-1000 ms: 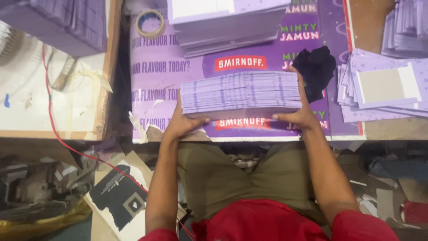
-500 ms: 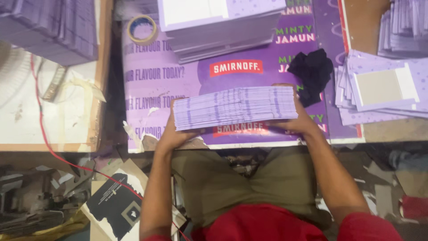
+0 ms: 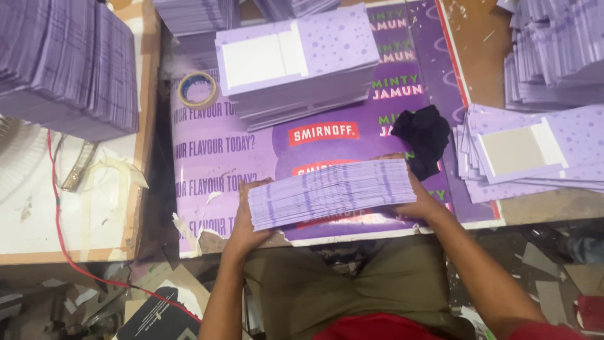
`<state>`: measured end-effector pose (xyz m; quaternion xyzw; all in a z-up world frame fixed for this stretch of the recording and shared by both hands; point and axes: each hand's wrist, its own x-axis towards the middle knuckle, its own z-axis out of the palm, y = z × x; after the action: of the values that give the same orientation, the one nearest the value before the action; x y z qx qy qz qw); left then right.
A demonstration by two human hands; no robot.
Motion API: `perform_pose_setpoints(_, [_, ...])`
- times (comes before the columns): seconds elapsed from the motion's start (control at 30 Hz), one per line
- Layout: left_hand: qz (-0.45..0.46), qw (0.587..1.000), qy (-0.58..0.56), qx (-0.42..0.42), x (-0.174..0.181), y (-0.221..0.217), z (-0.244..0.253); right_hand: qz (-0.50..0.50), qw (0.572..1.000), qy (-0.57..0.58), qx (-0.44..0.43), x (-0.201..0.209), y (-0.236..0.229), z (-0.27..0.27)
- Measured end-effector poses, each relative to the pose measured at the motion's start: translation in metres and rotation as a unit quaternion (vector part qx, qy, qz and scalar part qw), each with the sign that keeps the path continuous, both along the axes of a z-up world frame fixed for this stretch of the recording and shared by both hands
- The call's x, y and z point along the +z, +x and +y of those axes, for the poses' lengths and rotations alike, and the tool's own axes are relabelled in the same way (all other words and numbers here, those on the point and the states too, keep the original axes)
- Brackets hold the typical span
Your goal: The person sits on the floor and repeatedly folds purple printed paper sheets in half by hand, then places each folded sheet into a growing stack on the table. The person occasionally wipes the table surface with a dark cloth between folds.
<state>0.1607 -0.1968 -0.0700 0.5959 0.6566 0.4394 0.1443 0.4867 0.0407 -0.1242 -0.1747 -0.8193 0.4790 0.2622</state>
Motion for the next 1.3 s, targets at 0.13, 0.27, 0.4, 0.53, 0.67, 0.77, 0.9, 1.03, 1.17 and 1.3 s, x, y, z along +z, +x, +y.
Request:
perform_pose_setpoints(0.13, [-0.193,0.978,-0.078,0.025,0.028,0.001,0.006,-0.04,0.996,-0.037,-0.067,0.031,-0.01,-0.003])
perform_pose_setpoints(0.27, [-0.211,0.977,-0.021,0.022,0.079,-0.02,0.023,-0.08,0.992,-0.086,-0.037,0.101,-0.016,0.022])
perform_pose_setpoints(0.4, [-0.322,0.944,-0.06,0.043,0.142,-0.076,0.091,-0.042,0.972,-0.225,-0.051,0.18,-0.053,0.091])
perform_pose_setpoints(0.53, [-0.404,0.903,-0.146,0.018,0.196,-0.114,0.181,-0.145,0.943,-0.294,-0.052,0.234,-0.124,0.171])
perform_pose_setpoints(0.67, [-0.204,0.932,-0.252,0.164,0.203,-0.113,0.211,-0.249,0.93,-0.259,-0.082,0.231,-0.165,0.185])
perform_pose_setpoints(0.77, [-0.25,0.922,-0.232,0.182,0.194,-0.114,0.219,-0.27,0.92,-0.26,-0.117,0.227,-0.172,0.187])
perform_pose_setpoints(0.9, [-0.328,0.907,-0.2,0.175,0.165,-0.119,0.215,-0.187,0.921,-0.328,-0.101,0.215,-0.167,0.179])
perform_pose_setpoints(1.03, [-0.41,0.894,-0.152,0.096,0.162,-0.13,0.217,-0.055,0.917,-0.394,-0.038,0.219,-0.169,0.175])
perform_pose_setpoints(1.17, [-0.493,0.859,-0.114,0.083,0.16,-0.147,0.213,-0.072,0.924,-0.374,-0.042,0.215,-0.181,0.172])
perform_pose_setpoints(1.3, [-0.513,0.846,-0.096,0.108,0.148,-0.154,0.209,-0.096,0.918,-0.384,-0.028,0.207,-0.184,0.181])
